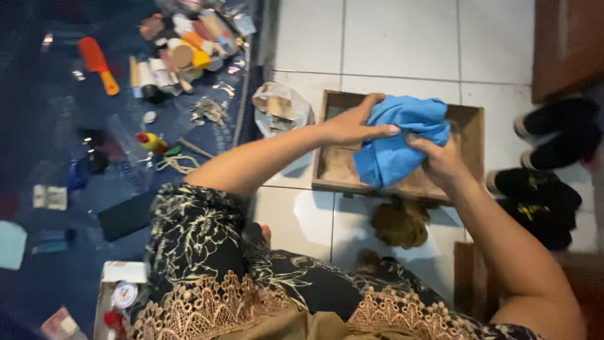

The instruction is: The person cleans the inside of a small wooden box using a yellow cloth and then a blue cloth. They wipe the bottom and sides of the box thoroughly.

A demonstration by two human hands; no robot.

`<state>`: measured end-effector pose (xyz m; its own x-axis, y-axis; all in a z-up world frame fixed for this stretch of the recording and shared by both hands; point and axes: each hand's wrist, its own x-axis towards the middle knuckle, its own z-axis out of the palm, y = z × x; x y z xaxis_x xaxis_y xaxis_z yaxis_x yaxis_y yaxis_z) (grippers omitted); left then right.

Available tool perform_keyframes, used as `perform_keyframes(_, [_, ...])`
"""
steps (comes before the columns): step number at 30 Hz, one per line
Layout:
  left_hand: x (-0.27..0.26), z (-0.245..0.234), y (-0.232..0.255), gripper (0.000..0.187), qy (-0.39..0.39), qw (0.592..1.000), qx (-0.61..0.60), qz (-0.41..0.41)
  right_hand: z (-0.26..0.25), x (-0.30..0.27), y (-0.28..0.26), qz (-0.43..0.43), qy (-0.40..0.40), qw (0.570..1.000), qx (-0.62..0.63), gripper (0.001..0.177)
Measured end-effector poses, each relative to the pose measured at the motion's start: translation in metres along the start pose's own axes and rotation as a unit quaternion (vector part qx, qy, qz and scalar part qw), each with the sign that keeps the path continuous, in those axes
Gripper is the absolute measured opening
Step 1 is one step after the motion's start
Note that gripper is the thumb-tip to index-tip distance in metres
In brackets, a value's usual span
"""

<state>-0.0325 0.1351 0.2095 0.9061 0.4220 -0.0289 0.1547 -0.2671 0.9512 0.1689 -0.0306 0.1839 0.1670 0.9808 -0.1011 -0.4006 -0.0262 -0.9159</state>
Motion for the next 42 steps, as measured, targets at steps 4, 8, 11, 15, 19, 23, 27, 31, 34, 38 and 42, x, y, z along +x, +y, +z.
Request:
perform_keyframes(4, [-0.059, -0.057, 0.016, 0.114, 0.021, 1.000, 0.016, 0.012, 0.057, 0.029, 0.021, -0.004, -0.059, 0.998, -0.011, 0.051])
perform_keyframes(8, [-0.131, -0.088, 0.000, 0.081, 0.079, 0.994, 0.050, 0.059, 0.132, 0.050, 0.053, 0.005, -0.146, 0.989, -0.026, 0.063])
perform_keyframes(11, [-0.187, -0.106, -0.013, 0.057, 0.202, 0.978, 0.053, 0.019, 0.183, 0.061, 0.068, 0.052, -0.200, 0.978, -0.029, 0.068])
perform_keyframes(15, [-0.281, -0.122, -0.015, 0.042, 0.242, 0.968, 0.050, -0.033, 0.236, 0.057, 0.096, 0.132, -0.249, 0.958, -0.047, 0.073])
perform_keyframes(19, [-0.365, -0.129, -0.012, 0.045, 0.240, 0.963, 0.031, -0.121, 0.284, 0.043, 0.142, 0.183, -0.297, 0.933, -0.090, 0.075])
perform_keyframes(23, [-0.412, -0.131, -0.012, 0.048, 0.230, 0.902, 0.207, -0.300, 0.319, 0.025, 0.171, 0.095, -0.352, 0.918, -0.158, 0.080])
perform_keyframes(27, [-0.414, -0.092, -0.018, 0.068, 0.329, 0.770, 0.437, -0.328, 0.331, 0.012, 0.177, -0.128, -0.402, 0.856, -0.298, 0.075])
perform_keyframes(31, [-0.418, -0.059, -0.029, 0.080, 0.267, 0.755, 0.487, -0.348, 0.339, 0.014, 0.197, -0.255, -0.419, 0.768, -0.412, 0.074])
perform_keyframes(34, [-0.425, -0.059, -0.048, 0.088, 0.234, 0.745, 0.488, -0.390, 0.345, 0.015, 0.203, -0.267, -0.441, 0.707, -0.484, 0.083])
perform_keyframes(38, [-0.429, -0.065, -0.075, 0.089, 0.251, 0.743, 0.476, -0.397, 0.354, 0.018, 0.200, -0.234, -0.466, 0.672, -0.526, 0.092])
perform_keyframes(42, [-0.421, -0.076, -0.063, 0.095, 0.192, 0.741, 0.464, -0.447, 0.346, 0.029, 0.191, -0.210, -0.485, 0.693, -0.490, 0.084])
